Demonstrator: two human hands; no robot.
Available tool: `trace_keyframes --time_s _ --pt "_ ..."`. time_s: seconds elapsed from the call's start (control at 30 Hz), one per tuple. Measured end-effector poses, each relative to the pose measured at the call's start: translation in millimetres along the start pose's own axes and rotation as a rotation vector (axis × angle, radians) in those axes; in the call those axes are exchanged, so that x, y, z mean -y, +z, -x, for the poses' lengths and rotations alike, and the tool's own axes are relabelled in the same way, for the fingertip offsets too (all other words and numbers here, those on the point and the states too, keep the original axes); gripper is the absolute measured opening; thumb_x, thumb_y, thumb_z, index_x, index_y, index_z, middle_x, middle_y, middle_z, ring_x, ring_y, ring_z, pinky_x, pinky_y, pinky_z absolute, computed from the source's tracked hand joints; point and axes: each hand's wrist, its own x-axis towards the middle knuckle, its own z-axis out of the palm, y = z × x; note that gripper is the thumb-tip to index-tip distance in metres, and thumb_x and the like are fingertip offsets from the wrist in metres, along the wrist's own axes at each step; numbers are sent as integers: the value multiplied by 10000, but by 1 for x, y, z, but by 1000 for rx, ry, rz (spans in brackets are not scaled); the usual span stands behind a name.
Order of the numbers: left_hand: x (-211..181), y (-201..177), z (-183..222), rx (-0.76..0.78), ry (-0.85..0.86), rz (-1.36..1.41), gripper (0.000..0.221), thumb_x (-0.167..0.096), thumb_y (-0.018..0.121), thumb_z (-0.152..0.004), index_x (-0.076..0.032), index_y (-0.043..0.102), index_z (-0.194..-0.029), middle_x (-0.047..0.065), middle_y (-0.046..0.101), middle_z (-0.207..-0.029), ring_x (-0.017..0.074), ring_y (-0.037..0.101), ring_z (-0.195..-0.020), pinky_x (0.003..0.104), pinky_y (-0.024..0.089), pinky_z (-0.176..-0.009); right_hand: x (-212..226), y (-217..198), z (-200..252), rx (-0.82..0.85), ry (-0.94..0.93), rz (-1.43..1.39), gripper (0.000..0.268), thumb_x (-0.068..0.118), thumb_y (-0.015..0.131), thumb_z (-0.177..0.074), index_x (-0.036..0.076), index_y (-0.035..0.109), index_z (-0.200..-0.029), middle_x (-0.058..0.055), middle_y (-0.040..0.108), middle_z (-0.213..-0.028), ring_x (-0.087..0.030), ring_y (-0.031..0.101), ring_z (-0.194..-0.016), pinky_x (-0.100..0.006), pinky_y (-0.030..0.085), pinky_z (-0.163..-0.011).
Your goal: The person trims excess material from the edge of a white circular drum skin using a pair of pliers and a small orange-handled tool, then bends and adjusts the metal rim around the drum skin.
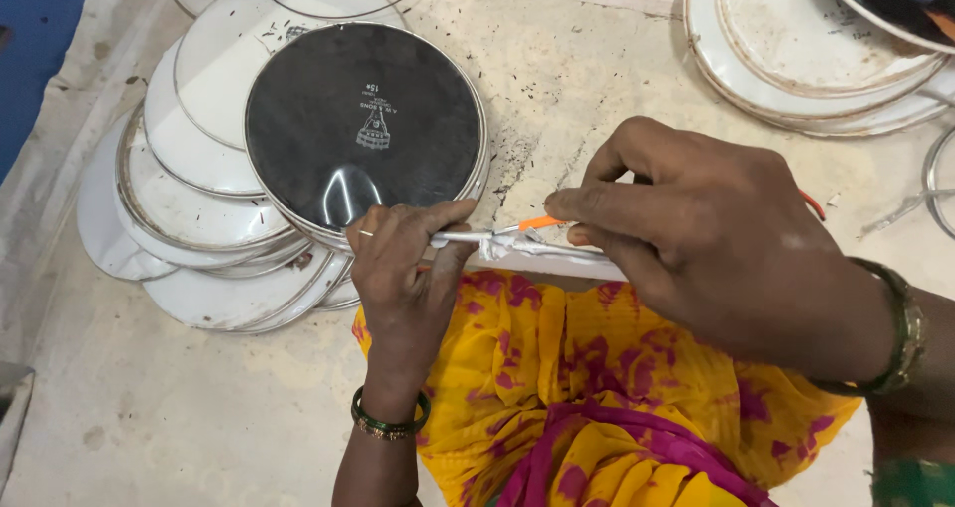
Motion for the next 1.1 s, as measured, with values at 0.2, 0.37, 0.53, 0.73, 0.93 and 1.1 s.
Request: trace_keyframes --time_s 0.2,0.37,0.53,0.73,0.93,1.1 --pt "3 1 -3 0 -20 8 247 -56 792 -867 -104 759 -1106 -1 677 -887 175 551 -858 344 385 -952 3 2 3 -25 -16 87 276 86 760 -816 149 783 -1085 -51 647 -931 -214 660 -714 -365 480 -539" --pt "1 2 -5 -1 -36 17 238 -101 809 -870 -108 757 -1102 1 679 -896 179 552 -862 342 380 -936 6 2 5 10 8 174 317 91 734 -836 181 782 -1136 -45 631 -952 -236 649 -759 -385 482 -580" --pt "-1 4 -7 -13 -4 18 241 -86 796 -874 -102 754 -1111 4 689 -930 180 571 -895 350 383 -961 7 -2 7 -20 -23 196 313 95 727 -831 144 764 -1138 -60 623 -953 -232 645 -765 -365 492 -589" --pt "-3 7 -12 6 -7 29 240 -67 800 -874 -95 757 -1109 11 697 -934 178 565 -880 339 387 -915 11 -1 11 -52 -39 287 318 99 733 -840 115 765 -1156 -63 620 -934 -223 616 -755 -357 483 -590" --pt "-4 8 -10 -5 -9 27 246 -55 808 -872 -87 758 -1111 16 699 -937 175 567 -881 341 389 -915 15 4 15 -120 -62 306 337 37 711 -794 68 752 -1127 -67 618 -919 -225 616 -766 -346 481 -596" --pt "-5 9 -10 -20 -32 53 243 -50 802 -863 -87 759 -1099 12 707 -954 169 572 -888 328 394 -919 17 10 21 -163 -67 297 347 -5 701 -805 56 757 -1142 -80 627 -912 -222 625 -776 -337 500 -599"
